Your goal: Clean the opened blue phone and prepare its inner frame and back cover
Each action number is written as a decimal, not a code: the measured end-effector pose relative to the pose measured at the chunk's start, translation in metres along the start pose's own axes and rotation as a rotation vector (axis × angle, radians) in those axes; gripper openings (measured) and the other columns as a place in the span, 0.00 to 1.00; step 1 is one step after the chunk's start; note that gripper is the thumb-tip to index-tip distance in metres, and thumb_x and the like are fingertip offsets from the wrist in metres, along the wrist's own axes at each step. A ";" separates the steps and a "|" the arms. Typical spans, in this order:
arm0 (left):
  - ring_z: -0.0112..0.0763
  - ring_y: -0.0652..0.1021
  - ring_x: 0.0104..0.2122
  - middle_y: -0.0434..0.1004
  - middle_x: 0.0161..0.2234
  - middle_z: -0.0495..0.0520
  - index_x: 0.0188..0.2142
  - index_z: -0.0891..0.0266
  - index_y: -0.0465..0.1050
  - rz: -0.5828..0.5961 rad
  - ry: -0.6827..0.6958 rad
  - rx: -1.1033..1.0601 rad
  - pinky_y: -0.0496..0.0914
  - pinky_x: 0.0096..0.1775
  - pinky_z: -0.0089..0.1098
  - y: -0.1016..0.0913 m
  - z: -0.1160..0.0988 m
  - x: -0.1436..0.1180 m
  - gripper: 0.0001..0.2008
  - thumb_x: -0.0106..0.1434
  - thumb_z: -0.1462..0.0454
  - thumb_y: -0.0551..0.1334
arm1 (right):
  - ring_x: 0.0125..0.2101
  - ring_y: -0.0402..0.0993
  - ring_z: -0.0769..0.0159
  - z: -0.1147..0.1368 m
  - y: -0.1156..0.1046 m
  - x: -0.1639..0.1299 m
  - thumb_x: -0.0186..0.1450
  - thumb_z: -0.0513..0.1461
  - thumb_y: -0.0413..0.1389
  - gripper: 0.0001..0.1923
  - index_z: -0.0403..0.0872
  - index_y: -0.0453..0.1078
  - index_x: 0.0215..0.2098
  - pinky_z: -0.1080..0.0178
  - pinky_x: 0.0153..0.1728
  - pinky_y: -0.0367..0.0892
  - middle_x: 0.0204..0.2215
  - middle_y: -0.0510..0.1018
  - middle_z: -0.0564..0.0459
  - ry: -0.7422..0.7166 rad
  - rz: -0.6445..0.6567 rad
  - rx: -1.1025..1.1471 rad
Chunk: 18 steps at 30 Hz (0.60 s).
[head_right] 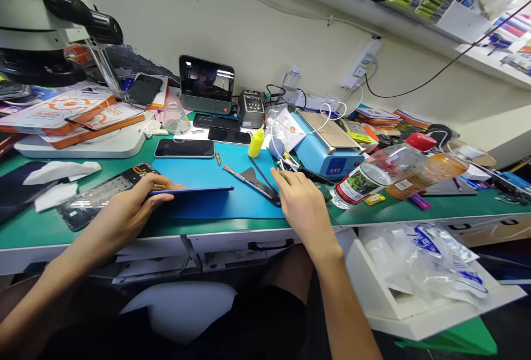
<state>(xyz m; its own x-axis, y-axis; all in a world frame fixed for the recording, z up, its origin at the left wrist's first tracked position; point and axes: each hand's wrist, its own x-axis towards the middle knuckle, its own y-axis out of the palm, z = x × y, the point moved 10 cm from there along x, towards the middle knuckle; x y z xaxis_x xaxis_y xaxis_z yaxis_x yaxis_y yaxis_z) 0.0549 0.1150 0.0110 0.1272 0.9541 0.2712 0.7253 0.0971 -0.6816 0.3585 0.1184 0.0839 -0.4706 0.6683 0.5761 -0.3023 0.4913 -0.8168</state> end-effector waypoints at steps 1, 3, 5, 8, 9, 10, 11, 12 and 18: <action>0.40 0.86 0.45 0.86 0.47 0.53 0.51 0.53 0.72 -0.005 -0.025 -0.008 0.77 0.44 0.31 -0.001 0.002 0.001 0.26 0.75 0.37 0.51 | 0.50 0.81 0.59 0.010 -0.004 0.001 0.78 0.40 0.59 0.14 0.47 0.74 0.59 0.50 0.53 0.80 0.52 0.81 0.47 0.017 -0.041 0.029; 0.39 0.85 0.42 0.85 0.45 0.52 0.50 0.53 0.72 -0.010 -0.059 -0.020 0.75 0.42 0.32 -0.001 0.004 0.002 0.28 0.74 0.35 0.51 | 0.49 0.81 0.61 0.033 -0.009 0.005 0.78 0.39 0.59 0.10 0.46 0.75 0.56 0.52 0.52 0.79 0.49 0.82 0.49 0.032 -0.113 0.114; 0.37 0.83 0.38 0.84 0.44 0.51 0.49 0.53 0.72 -0.015 -0.081 -0.030 0.74 0.42 0.32 -0.002 0.005 0.003 0.29 0.73 0.34 0.51 | 0.46 0.80 0.63 0.056 -0.009 0.010 0.77 0.38 0.60 0.07 0.45 0.76 0.52 0.56 0.48 0.78 0.45 0.82 0.51 0.030 -0.156 0.187; 0.36 0.82 0.36 0.84 0.44 0.50 0.50 0.52 0.72 -0.023 -0.103 -0.041 0.73 0.43 0.32 -0.003 0.006 0.004 0.29 0.73 0.34 0.51 | 0.42 0.78 0.63 0.079 -0.004 0.020 0.75 0.36 0.62 0.05 0.46 0.77 0.49 0.58 0.45 0.75 0.41 0.81 0.51 0.018 -0.184 0.221; 0.37 0.82 0.38 0.84 0.45 0.50 0.49 0.52 0.72 -0.024 -0.104 -0.045 0.73 0.43 0.33 -0.003 0.006 0.004 0.29 0.72 0.34 0.52 | 0.41 0.77 0.63 0.083 -0.002 0.023 0.75 0.36 0.62 0.04 0.46 0.78 0.48 0.58 0.45 0.74 0.40 0.81 0.50 0.013 -0.186 0.222; 0.38 0.83 0.40 0.84 0.46 0.50 0.49 0.52 0.72 -0.025 -0.102 -0.052 0.73 0.44 0.33 -0.003 0.005 0.004 0.29 0.72 0.34 0.52 | 0.40 0.76 0.63 0.086 0.001 0.026 0.75 0.35 0.62 0.03 0.46 0.78 0.46 0.58 0.44 0.73 0.39 0.80 0.50 0.009 -0.184 0.222; 0.39 0.83 0.42 0.84 0.46 0.50 0.49 0.52 0.72 -0.024 -0.099 -0.059 0.73 0.45 0.33 -0.003 0.005 0.003 0.29 0.72 0.34 0.52 | 0.39 0.76 0.63 0.088 0.003 0.028 0.75 0.35 0.62 0.02 0.46 0.78 0.45 0.59 0.43 0.72 0.38 0.80 0.50 0.003 -0.180 0.222; 0.40 0.84 0.44 0.84 0.47 0.50 0.49 0.52 0.72 -0.020 -0.094 -0.067 0.73 0.46 0.33 -0.002 0.005 0.003 0.28 0.72 0.34 0.53 | 0.39 0.76 0.64 0.089 0.005 0.030 0.75 0.35 0.62 0.02 0.45 0.77 0.44 0.59 0.42 0.72 0.37 0.79 0.51 -0.003 -0.173 0.219; 0.37 0.83 0.55 0.84 0.54 0.46 0.53 0.48 0.72 0.069 -0.043 -0.136 0.74 0.51 0.31 0.005 -0.001 -0.006 0.22 0.73 0.39 0.60 | 0.36 0.76 0.68 0.092 0.007 0.023 0.76 0.33 0.59 0.03 0.44 0.76 0.45 0.64 0.35 0.71 0.37 0.79 0.53 -0.041 -0.152 0.183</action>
<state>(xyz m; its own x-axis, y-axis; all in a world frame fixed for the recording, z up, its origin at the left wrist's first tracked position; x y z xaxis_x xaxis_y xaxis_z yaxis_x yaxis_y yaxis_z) 0.0584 0.1092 0.0063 0.1527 0.9687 0.1956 0.8011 -0.0054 -0.5985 0.2689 0.0859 0.0883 -0.4402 0.5698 0.6939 -0.5157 0.4722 -0.7149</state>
